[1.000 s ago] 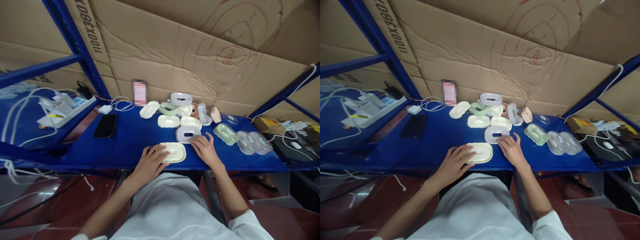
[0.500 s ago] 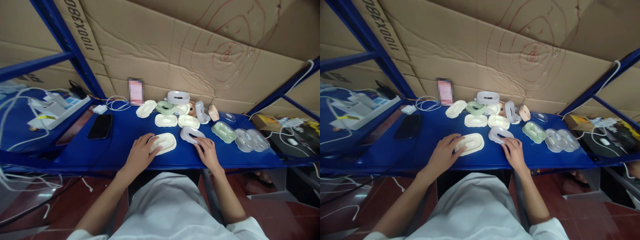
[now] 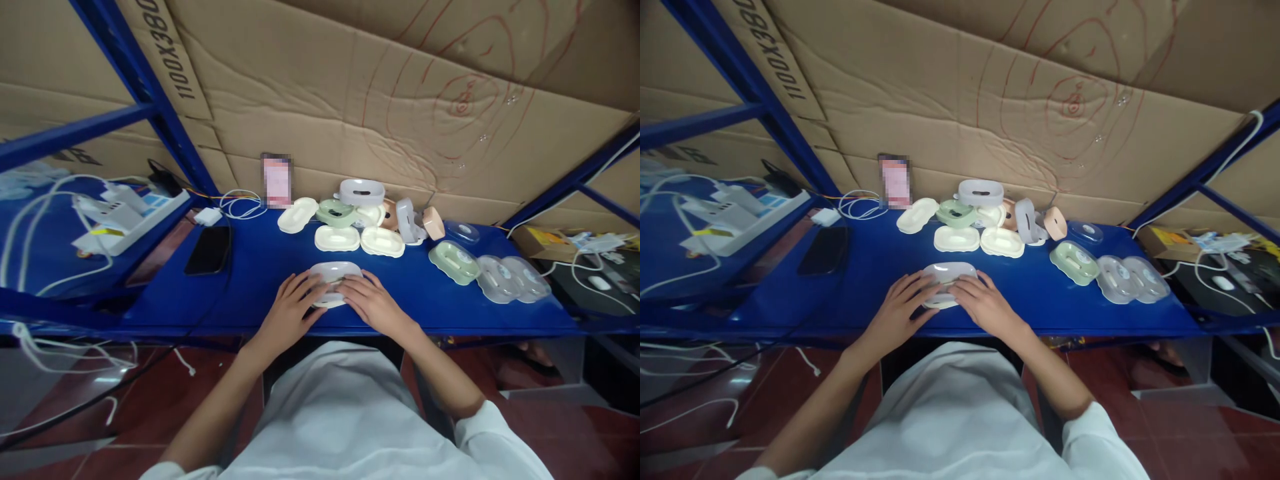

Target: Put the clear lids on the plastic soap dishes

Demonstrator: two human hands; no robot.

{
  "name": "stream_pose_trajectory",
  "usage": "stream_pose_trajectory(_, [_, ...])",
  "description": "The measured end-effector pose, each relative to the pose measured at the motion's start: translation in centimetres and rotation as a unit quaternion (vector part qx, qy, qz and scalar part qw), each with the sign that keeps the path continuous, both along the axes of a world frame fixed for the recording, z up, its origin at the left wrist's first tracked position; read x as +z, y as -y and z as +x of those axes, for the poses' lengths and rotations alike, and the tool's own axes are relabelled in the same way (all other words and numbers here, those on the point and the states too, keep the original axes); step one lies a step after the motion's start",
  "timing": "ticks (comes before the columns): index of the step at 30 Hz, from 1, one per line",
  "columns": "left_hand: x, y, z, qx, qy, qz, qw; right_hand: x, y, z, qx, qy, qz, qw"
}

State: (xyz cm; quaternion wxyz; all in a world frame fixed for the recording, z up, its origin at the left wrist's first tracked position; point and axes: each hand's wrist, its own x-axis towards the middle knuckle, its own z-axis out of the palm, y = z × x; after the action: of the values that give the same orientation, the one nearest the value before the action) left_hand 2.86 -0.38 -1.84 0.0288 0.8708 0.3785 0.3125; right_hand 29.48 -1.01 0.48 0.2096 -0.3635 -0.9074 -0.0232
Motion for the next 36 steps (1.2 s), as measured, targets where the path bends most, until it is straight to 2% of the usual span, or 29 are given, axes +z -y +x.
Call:
stream_pose_trajectory(3, [0.2,0.1,0.0,-0.007,-0.003,0.020,1.000,0.5,-0.2,1.1,0.034,0.028,-0.001,0.999])
stream_pose_trajectory(6, [0.3,0.3,0.2,-0.022,0.004,0.015,1.000,1.9,-2.4,2.6,0.059,0.017,-0.025,0.998])
stream_pose_trajectory(8, [0.4,0.3,0.2,-0.027,0.009,0.003,1.000,3.1,-5.4,3.6,0.001,-0.010,-0.030,1.000])
stream_pose_trajectory(12, [0.6,0.2,0.2,-0.041,0.027,-0.025,0.998,4.8,-12.0,4.6,-0.208,0.022,-0.038,0.977])
stream_pose_trajectory(15, [0.7,0.2,0.1,-0.050,0.038,-0.038,0.997,4.8,-14.1,4.5,-0.259,0.048,-0.070,0.962])
stream_pose_trajectory(18, [0.7,0.5,0.1,-0.056,0.044,-0.044,0.997,4.2,-12.7,4.9,-0.270,0.014,-0.053,0.961])
stream_pose_trajectory(21, [0.6,0.8,0.1,-0.044,0.061,-0.064,0.995,3.7,-8.4,5.6,-0.256,-0.069,-0.006,0.964])
stream_pose_trajectory(24, [0.6,1.0,0.2,-0.021,0.088,-0.093,0.992,2.9,-3.1,5.3,-0.195,-0.124,-0.008,0.973])
stream_pose_trajectory(28, [0.4,0.7,0.1,-0.028,0.080,-0.099,0.991,1.1,1.9,3.5,-0.119,-0.087,-0.045,0.988])
stream_pose_trajectory(32, [0.1,0.4,-0.1,-0.042,0.090,-0.088,0.991,-0.3,2.6,2.5,-0.060,-0.057,-0.047,0.996])
stream_pose_trajectory(36, [0.0,0.2,-0.3,-0.041,0.122,-0.084,0.988,-0.4,1.9,2.7,-0.037,-0.050,-0.035,0.997])
